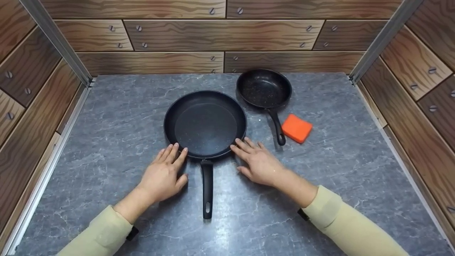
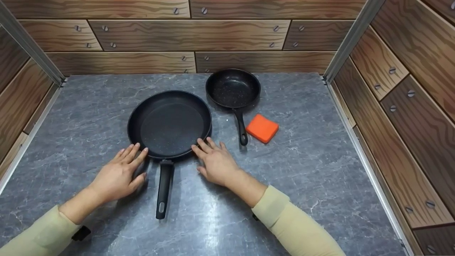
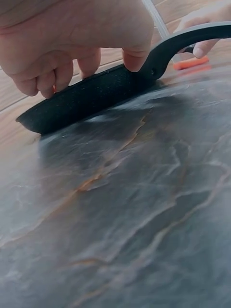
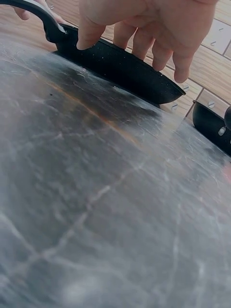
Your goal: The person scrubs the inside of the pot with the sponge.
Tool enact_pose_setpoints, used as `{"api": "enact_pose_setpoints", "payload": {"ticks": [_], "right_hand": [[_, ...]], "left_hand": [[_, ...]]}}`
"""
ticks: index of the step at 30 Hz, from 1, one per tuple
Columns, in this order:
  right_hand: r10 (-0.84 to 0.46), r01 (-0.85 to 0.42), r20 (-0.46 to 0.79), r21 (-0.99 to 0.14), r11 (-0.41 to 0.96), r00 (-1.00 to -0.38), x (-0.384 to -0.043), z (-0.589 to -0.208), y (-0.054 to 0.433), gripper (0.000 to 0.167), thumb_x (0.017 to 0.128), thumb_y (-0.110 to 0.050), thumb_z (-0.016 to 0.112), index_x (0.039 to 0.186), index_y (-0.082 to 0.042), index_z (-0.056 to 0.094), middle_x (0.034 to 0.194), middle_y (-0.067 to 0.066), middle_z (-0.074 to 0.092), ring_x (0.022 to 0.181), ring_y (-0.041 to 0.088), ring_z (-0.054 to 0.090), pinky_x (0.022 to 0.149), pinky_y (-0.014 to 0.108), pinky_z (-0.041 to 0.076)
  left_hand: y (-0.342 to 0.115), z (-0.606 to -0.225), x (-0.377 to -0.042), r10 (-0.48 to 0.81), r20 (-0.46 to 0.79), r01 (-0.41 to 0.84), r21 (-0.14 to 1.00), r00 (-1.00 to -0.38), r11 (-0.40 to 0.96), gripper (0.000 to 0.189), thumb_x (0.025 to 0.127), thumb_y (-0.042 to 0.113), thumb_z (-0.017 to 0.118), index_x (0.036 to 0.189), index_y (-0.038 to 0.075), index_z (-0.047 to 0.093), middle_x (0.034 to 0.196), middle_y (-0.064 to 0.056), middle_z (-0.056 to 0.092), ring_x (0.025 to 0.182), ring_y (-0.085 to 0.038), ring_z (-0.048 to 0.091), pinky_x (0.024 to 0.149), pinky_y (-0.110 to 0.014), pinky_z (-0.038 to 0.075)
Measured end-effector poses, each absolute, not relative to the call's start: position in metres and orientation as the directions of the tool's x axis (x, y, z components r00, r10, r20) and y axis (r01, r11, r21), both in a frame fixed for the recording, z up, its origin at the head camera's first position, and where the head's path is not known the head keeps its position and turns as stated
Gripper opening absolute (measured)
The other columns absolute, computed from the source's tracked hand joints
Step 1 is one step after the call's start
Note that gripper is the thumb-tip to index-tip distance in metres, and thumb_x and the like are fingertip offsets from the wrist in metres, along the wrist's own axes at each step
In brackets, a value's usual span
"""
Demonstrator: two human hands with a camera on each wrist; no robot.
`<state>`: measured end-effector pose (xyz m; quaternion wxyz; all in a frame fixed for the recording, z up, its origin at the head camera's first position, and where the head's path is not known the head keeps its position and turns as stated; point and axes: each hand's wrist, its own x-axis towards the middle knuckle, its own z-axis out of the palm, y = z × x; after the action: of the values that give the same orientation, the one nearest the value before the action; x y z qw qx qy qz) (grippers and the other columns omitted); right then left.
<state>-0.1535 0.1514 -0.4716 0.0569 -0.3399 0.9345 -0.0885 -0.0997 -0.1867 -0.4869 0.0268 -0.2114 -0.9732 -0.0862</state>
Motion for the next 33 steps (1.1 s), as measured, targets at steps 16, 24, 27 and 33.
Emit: {"api": "enact_pose_setpoints", "payload": {"ticks": [16, 24, 27, 33], "right_hand": [[-0.643, -0.620, -0.056, -0.216, 0.754, -0.763, -0.154, -0.470, 0.152, 0.072, 0.105, -0.038, 0.067, 0.166, -0.016, 0.038, 0.172, 0.012, 0.029, 0.157, 0.040, 0.027, 0.120, 0.071, 0.029], [-0.659, -0.639, -0.005, -0.236, 0.732, -0.752, -0.159, -0.459, 0.160, 0.070, 0.105, -0.038, 0.067, 0.165, -0.012, 0.041, 0.170, 0.015, 0.032, 0.156, 0.042, 0.029, 0.120, 0.069, 0.031], [-0.655, -0.642, 0.037, -0.246, 0.726, -0.755, -0.161, -0.450, 0.166, 0.068, 0.106, -0.038, 0.065, 0.165, -0.012, 0.041, 0.171, 0.013, 0.031, 0.156, 0.040, 0.030, 0.122, 0.065, 0.029], [-0.623, -0.629, 0.119, -0.274, 0.728, -0.773, -0.169, -0.425, 0.187, 0.066, 0.108, -0.037, 0.063, 0.165, -0.015, 0.039, 0.170, 0.011, 0.033, 0.156, 0.037, 0.031, 0.127, 0.058, 0.025]], "left_hand": [[-0.167, -0.472, -0.074, 0.235, 0.102, 0.254, 0.505, -0.967, 0.825, 0.077, 0.105, 0.048, 0.063, 0.162, 0.001, 0.041, 0.165, -0.027, 0.035, 0.153, -0.045, 0.034, 0.124, -0.060, 0.031], [-0.153, -0.459, -0.069, 0.125, -0.052, 0.031, 0.812, -0.991, 0.583, 0.072, 0.105, 0.044, 0.067, 0.161, 0.005, 0.044, 0.157, -0.019, 0.051, 0.144, -0.035, 0.050, 0.119, -0.052, 0.042], [-0.146, -0.458, -0.069, 0.107, -0.091, -0.030, 0.882, -0.990, 0.471, 0.068, 0.105, 0.036, 0.068, 0.159, 0.000, 0.046, 0.150, -0.025, 0.056, 0.138, -0.039, 0.056, 0.115, -0.051, 0.047], [-0.134, -0.465, -0.072, 0.087, -0.174, -0.153, 0.966, -0.981, 0.206, 0.068, 0.102, 0.021, 0.072, 0.155, -0.010, 0.044, 0.143, -0.035, 0.057, 0.137, -0.042, 0.056, 0.110, -0.049, 0.051]]}}
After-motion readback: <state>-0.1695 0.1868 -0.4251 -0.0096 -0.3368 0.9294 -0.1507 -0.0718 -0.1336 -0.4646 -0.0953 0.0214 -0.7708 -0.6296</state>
